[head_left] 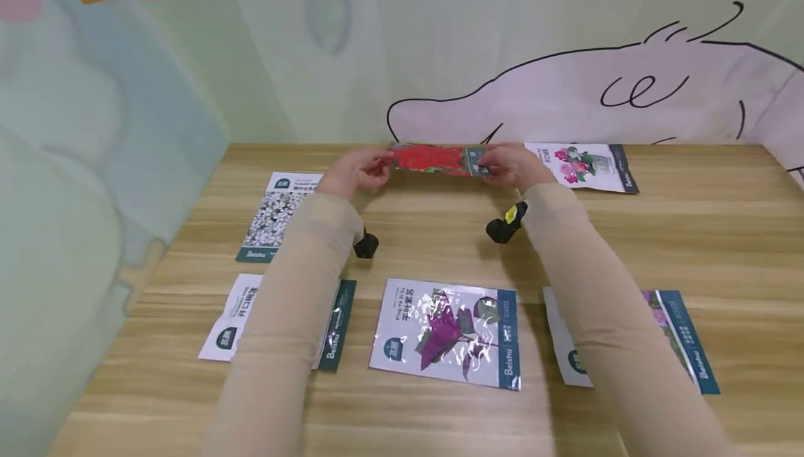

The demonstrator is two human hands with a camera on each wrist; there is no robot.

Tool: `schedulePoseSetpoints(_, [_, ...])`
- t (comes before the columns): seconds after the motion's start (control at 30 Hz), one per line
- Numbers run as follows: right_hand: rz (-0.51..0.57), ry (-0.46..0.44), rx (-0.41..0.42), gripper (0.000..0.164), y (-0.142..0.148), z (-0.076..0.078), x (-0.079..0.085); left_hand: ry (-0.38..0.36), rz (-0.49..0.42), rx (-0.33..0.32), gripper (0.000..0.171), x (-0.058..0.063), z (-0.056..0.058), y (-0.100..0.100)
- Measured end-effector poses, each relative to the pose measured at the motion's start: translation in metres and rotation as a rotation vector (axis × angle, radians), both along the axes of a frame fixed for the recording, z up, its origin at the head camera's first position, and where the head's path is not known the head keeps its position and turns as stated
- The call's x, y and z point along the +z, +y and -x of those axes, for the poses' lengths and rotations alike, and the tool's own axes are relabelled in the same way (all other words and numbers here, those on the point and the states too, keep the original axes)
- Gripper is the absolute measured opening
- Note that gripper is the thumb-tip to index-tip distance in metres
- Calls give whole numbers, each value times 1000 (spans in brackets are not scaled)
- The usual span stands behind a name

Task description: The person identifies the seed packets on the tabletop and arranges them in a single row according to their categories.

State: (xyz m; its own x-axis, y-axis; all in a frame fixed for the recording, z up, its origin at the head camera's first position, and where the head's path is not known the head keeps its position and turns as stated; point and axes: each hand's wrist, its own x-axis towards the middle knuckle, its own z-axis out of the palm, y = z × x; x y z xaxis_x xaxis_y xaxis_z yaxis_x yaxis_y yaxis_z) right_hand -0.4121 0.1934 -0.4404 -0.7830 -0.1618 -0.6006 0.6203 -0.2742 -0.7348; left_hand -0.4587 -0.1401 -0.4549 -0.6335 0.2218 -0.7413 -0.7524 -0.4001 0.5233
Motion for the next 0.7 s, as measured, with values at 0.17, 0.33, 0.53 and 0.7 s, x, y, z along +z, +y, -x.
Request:
schedulePoseSetpoints(0.17, [236, -171, 14, 41, 10, 22, -20, 48, -70, 99, 34, 30, -18, 12])
schedulePoseSetpoints(0.33, [274, -221, -53, 41, -21, -11, -11, 195, 5, 141, 18, 86, -94, 40])
schedulePoseSetpoints(0.53, [269, -77, -178, 56, -65, -75, 24, 277, -12, 153, 22, 81, -116, 65])
schedulePoseSetpoints(0.7, [312, 18, -238, 58, -76, -103, 39, 299, -93, 182, 50, 39, -88, 69])
